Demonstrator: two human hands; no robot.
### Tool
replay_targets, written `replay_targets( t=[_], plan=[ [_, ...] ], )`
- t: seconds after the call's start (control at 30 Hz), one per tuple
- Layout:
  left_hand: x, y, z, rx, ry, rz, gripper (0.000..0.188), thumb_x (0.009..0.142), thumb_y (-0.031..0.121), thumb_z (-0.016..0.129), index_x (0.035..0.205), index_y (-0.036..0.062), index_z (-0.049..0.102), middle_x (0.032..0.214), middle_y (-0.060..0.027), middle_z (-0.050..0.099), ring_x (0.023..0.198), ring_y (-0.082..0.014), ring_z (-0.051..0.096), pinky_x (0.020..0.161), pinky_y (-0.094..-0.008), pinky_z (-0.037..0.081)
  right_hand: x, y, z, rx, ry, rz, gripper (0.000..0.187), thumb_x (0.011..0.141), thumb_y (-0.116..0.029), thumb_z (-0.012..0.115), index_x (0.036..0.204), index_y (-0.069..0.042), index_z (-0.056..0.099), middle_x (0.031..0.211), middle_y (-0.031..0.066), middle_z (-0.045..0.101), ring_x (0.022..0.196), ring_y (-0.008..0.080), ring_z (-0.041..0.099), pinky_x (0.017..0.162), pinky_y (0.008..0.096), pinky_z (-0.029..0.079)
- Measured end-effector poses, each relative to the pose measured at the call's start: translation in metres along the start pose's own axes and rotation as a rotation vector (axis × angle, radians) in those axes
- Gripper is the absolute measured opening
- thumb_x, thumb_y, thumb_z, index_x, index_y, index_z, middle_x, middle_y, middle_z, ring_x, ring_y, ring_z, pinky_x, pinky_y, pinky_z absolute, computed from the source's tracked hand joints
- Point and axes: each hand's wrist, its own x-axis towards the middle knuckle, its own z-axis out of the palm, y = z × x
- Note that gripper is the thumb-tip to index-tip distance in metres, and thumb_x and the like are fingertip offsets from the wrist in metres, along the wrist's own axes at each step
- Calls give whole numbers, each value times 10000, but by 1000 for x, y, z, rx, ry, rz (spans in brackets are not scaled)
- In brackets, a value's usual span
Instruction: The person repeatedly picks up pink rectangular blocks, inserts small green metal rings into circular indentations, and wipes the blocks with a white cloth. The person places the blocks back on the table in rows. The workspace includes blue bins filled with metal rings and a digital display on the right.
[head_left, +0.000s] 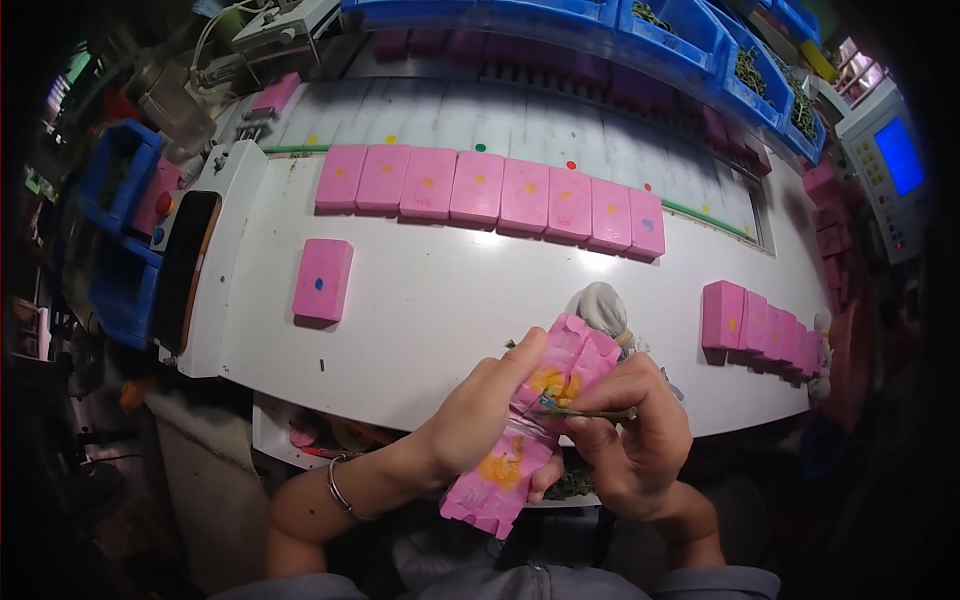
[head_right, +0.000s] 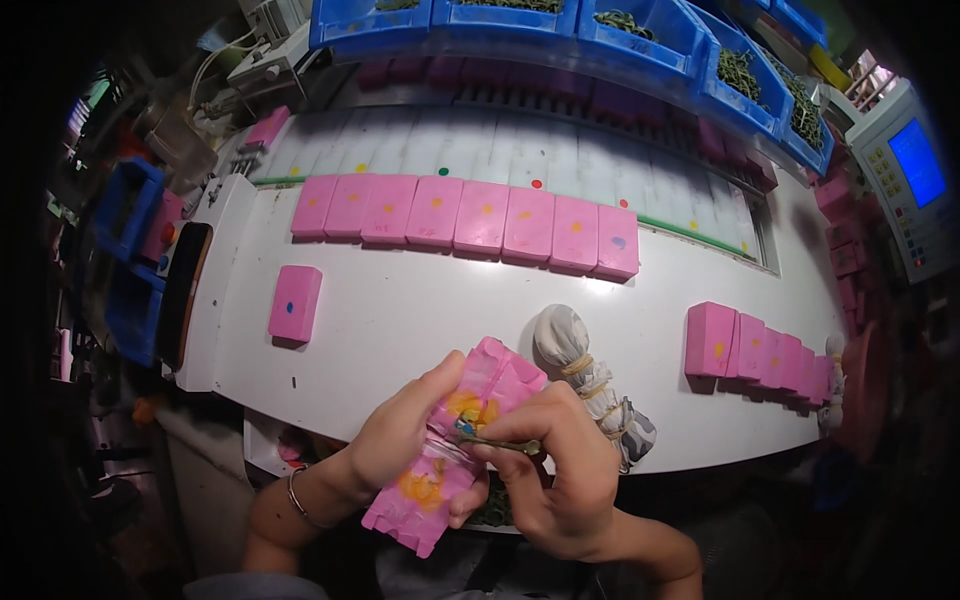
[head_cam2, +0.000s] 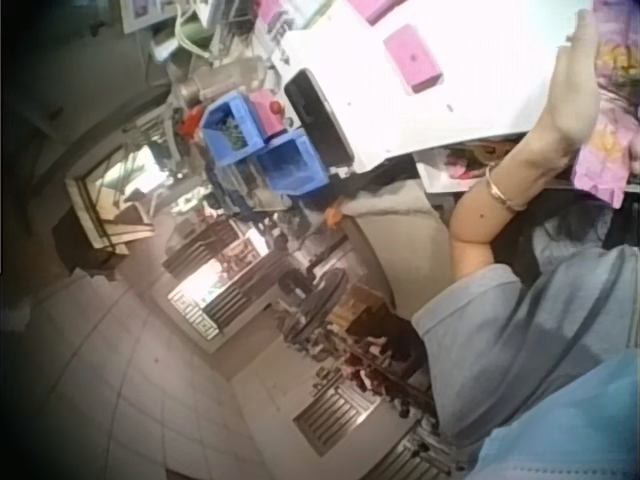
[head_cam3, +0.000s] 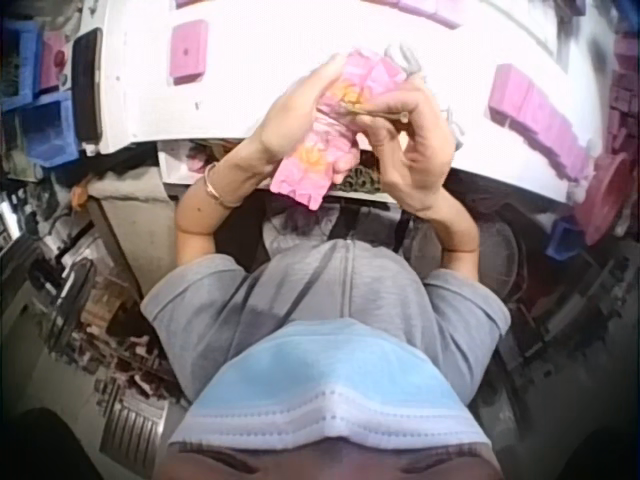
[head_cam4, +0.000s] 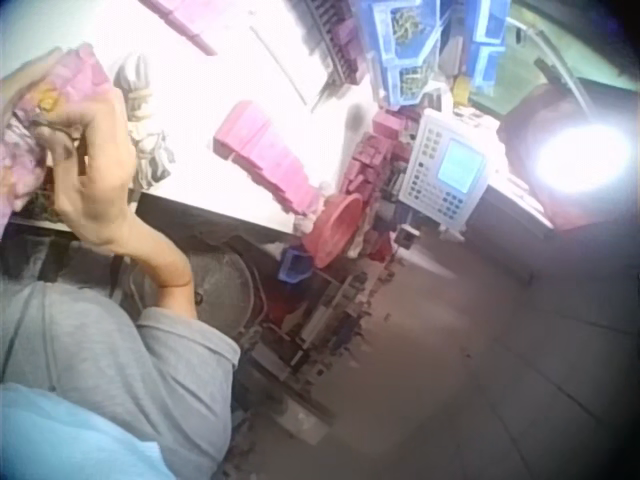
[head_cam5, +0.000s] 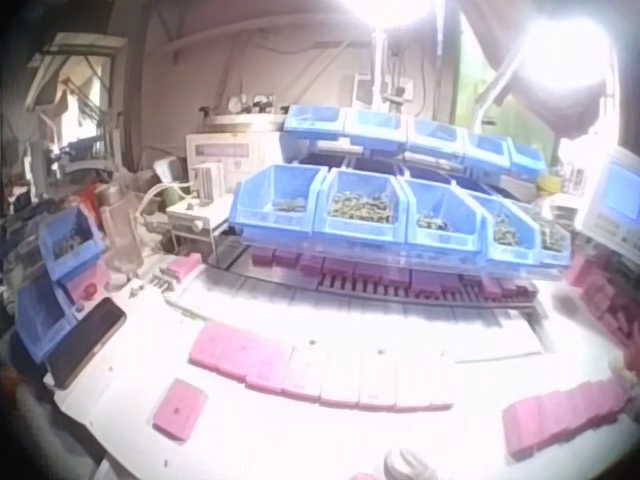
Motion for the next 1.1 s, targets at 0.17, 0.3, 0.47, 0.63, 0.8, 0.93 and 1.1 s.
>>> replay_targets(
  t=[0.17,0.3,0.47,0.63,0.8,0.93,1.1],
  plan=[
    [0,4,-15,-133,10,-10,717,949,529,144,1085,-46,549,821,-183,603,519,-177,538,494,-309,488,-12,1,-10,502,148,77,109,850,95,478,956,75,455,829,152,521,633,162,589,568,235,508],
    [-9,-7,-5,439,74,388,452,924,316,465,1114,-84,557,891,-117,604,751,-146,587,677,-246,459,-9,3,-13,869,91,414,114,876,70,469,987,88,456,901,191,576,721,219,632,578,286,553],
    [-8,-12,17,892,338,950,264,698,-36,714,949,-35,634,853,-109,604,724,-155,601,663,-245,477,-14,4,-11,868,58,469,144,858,84,516,999,73,485,929,163,590,748,151,618,573,211,499],
    [-9,-14,22,889,404,1006,218,687,-55,717,890,-19,646,816,-105,610,711,-155,602,644,-245,482,-17,8,-8,787,62,417,185,853,87,526,1036,77,503,919,138,599,706,126,614,547,196,480],
    [-12,-11,21,948,423,992,194,701,-58,702,882,-16,647,817,-100,611,711,-146,599,637,-240,478,-19,-3,-9,410,143,385,200,828,83,572,1026,73,550,862,137,624,676,129,621,525,206,478],
    [-11,-9,21,875,320,889,155,711,-61,689,853,-12,651,813,-95,611,703,-146,597,632,-240,474,-17,-1,-12,-55,73,56,169,780,66,634,945,41,609,756,125,631,625,140,626,510,235,475],
    [-12,-11,15,881,303,857,151,701,-68,688,836,-11,657,801,-91,612,705,-145,598,635,-237,471,-16,-1,-22,27,-151,253,70,810,-29,644,861,16,627,610,92,589,488,123,548,442,242,415]
  ],
)
